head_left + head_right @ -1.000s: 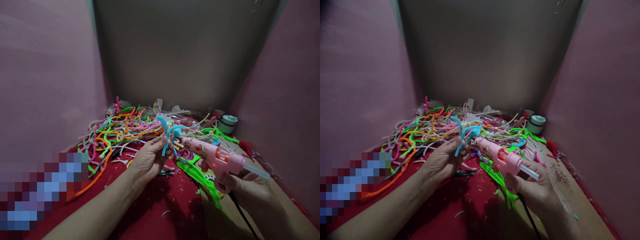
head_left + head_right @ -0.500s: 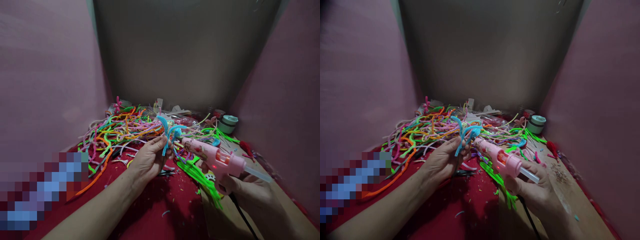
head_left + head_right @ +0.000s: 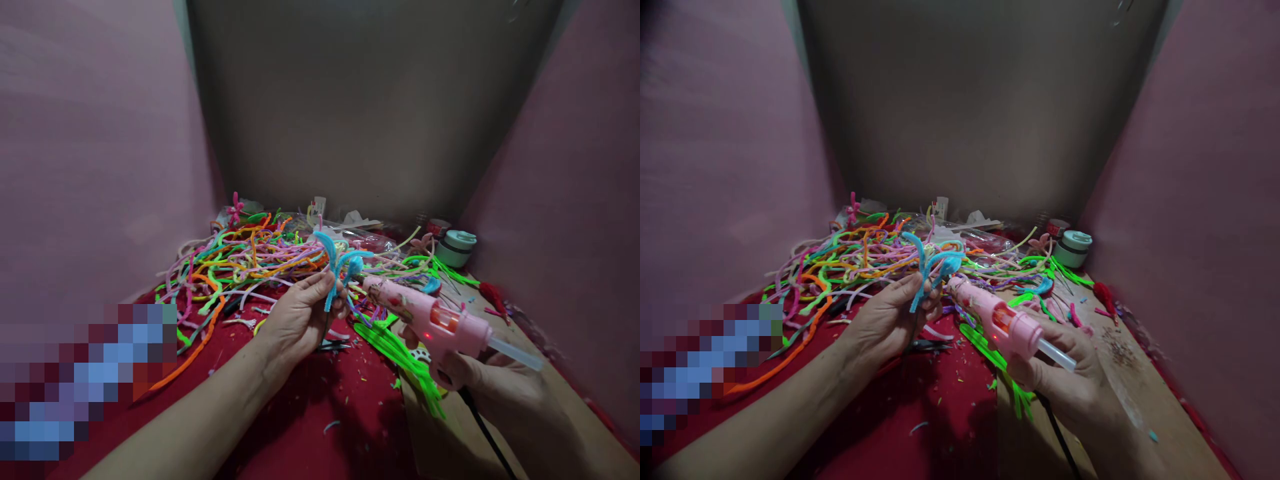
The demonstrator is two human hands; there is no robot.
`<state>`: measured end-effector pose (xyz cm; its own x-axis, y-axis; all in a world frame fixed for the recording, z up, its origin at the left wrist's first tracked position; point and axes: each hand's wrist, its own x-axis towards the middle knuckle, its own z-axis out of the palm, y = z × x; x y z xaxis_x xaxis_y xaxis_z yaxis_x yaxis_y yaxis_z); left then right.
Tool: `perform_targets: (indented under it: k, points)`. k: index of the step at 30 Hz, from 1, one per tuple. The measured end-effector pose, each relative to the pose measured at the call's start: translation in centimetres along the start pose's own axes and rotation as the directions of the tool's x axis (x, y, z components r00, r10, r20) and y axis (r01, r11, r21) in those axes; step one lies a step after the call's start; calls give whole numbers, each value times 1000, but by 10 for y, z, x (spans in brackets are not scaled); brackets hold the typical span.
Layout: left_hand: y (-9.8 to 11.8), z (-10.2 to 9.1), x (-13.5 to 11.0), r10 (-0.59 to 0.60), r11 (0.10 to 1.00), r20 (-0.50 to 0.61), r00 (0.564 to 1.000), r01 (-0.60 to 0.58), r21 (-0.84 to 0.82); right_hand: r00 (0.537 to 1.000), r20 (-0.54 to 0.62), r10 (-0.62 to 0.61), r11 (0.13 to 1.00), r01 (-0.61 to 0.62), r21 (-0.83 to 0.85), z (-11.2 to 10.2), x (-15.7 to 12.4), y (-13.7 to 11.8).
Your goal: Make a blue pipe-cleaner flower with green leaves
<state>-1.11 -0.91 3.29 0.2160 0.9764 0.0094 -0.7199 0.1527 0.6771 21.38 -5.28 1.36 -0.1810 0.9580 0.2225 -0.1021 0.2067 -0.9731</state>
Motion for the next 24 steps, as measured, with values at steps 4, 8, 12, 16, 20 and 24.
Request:
perform_targets:
  k: [4, 8, 12, 16, 20, 24]
  points:
    - [0, 0, 0, -3, 1000, 23, 1000, 3, 4, 1000, -11, 19, 999, -19, -28, -1, 0, 1]
    - [-1, -1, -1, -4, 1000, 36, 999, 4, -1, 999, -19, 41, 999, -42, -24, -3, -1, 3]
    - [-1, -1, -1, 5, 1000, 22, 1000, -5, -1, 999, -27, 40, 999, -41, -24, -2, 0, 2]
    - [0, 1, -1, 0, 1000, -5, 1000, 0, 1, 1000, -12, 18, 1000, -18, 4, -1, 0, 2]
    - [1, 2, -1, -4, 1000, -24, 1000, 4, 0, 1000, -13, 28, 999, -27, 27, -3, 1, 4]
    - [0, 1, 0, -3, 1000, -13, 1000, 3, 1, 1000, -4, 29, 1000, -29, 10, -2, 0, 1]
